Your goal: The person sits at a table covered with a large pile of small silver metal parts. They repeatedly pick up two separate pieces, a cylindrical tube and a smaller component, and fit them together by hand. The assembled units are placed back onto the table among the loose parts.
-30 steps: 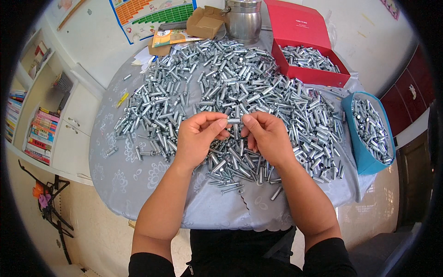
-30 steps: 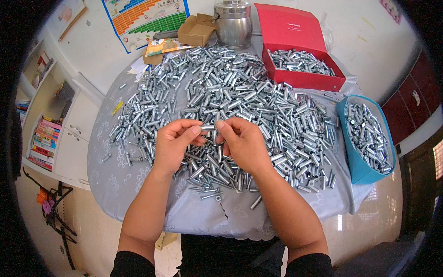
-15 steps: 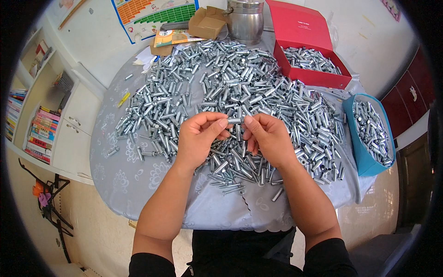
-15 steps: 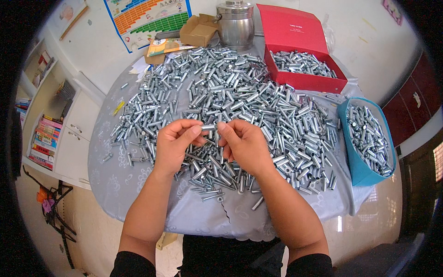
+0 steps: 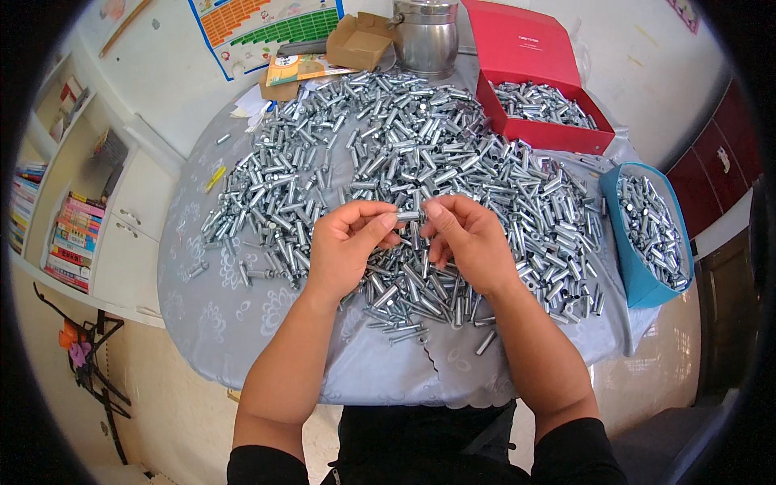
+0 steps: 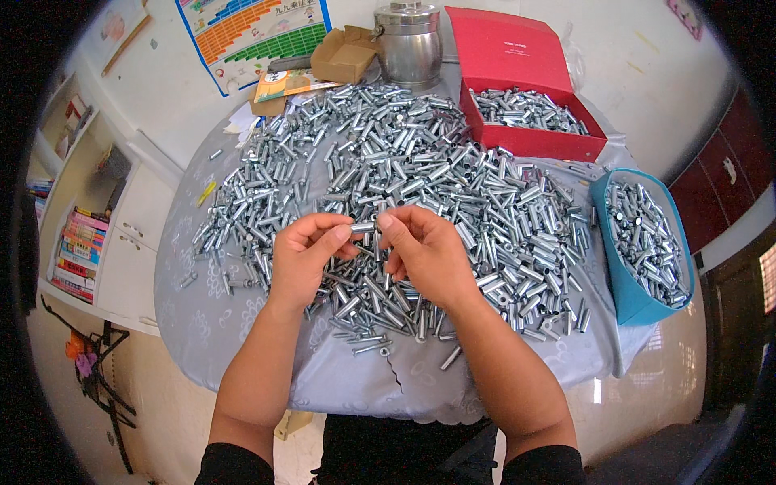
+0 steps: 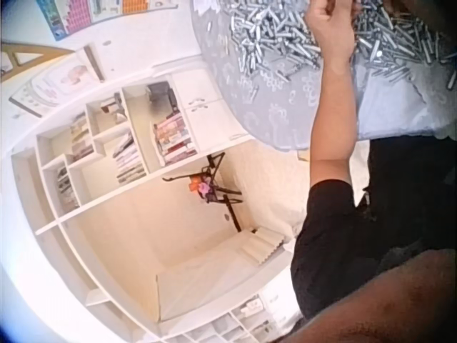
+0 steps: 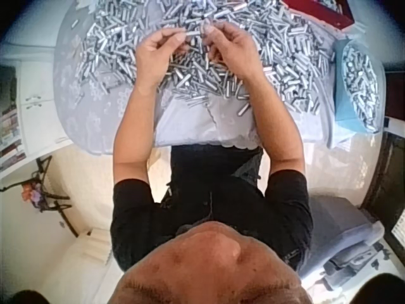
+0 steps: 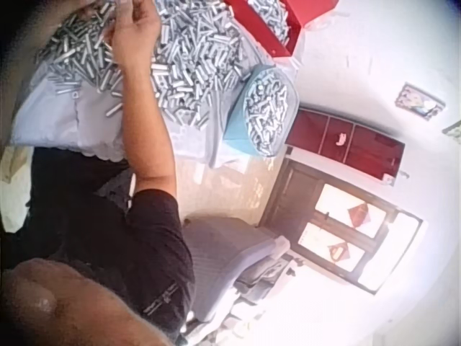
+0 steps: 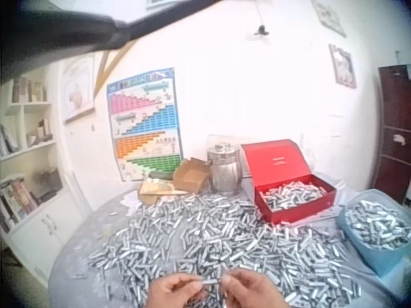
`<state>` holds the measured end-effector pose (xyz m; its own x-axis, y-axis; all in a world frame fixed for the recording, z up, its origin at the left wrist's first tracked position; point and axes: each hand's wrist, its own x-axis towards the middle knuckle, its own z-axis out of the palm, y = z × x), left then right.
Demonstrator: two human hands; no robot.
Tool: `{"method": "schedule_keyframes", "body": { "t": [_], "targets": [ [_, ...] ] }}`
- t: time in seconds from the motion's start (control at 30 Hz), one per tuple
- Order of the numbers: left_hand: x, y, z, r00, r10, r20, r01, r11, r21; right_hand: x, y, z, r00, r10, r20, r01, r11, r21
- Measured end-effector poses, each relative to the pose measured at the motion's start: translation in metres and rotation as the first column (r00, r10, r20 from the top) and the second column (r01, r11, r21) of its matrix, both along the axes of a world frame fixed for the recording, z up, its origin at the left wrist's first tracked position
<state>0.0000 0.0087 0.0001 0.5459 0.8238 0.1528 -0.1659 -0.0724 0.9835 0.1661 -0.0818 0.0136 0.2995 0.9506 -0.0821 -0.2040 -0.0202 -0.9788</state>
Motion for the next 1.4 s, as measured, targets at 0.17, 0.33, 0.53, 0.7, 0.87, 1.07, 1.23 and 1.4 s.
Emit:
{"method": "schedule_keyframes", "body": {
  "t": [0.17, 0.33, 0.53, 0.7, 0.87, 1.07, 1.23, 1.4],
  "targets": [
    [0.001, 0.000, 0.001, 1.000, -0.008, 0.001, 0.008, 1.000, -0.016, 0.002, 0.001, -0.007, 0.999, -0.022, 0.046, 0.018, 0.997, 0.069],
    [0.000, -0.001, 0.002, 1.000, -0.012, 0.004, 0.012, 1.000, -0.014, 0.004, 0.001, -0.007, 0.999, 0.037, 0.017, -0.037, 0.999, -0.015],
    [0.001, 0.000, 0.003, 1.000, 0.000, 0.024, 0.001, 0.998, -0.055, 0.000, 0.000, -0.004, 1.000, 0.009, 0.021, -0.010, 0.999, 0.043],
    [0.001, -0.001, 0.004, 1.000, 0.006, 0.008, -0.006, 0.998, -0.061, 0.004, 0.001, -0.006, 1.000, 0.010, 0.028, -0.011, 0.999, 0.032],
    [0.000, 0.001, 0.006, 0.997, 0.070, -0.021, -0.072, 0.991, -0.114, -0.001, 0.002, -0.007, 0.982, -0.140, 0.126, 0.120, 0.980, 0.157],
    [0.001, -0.001, 0.004, 1.000, 0.024, 0.017, -0.022, 0.995, -0.095, -0.003, 0.001, -0.013, 0.951, -0.063, 0.304, 0.024, 0.991, 0.131],
    [0.001, 0.001, 0.002, 0.999, 0.032, 0.021, -0.030, 0.994, -0.101, -0.002, 0.001, -0.011, 0.971, -0.046, 0.236, 0.031, 0.997, 0.069],
    [-0.002, 0.004, 0.001, 0.999, 0.043, 0.029, -0.041, 0.998, -0.046, -0.003, 0.001, -0.010, 0.916, -0.188, 0.353, 0.128, 0.974, 0.185]
  ]
}}
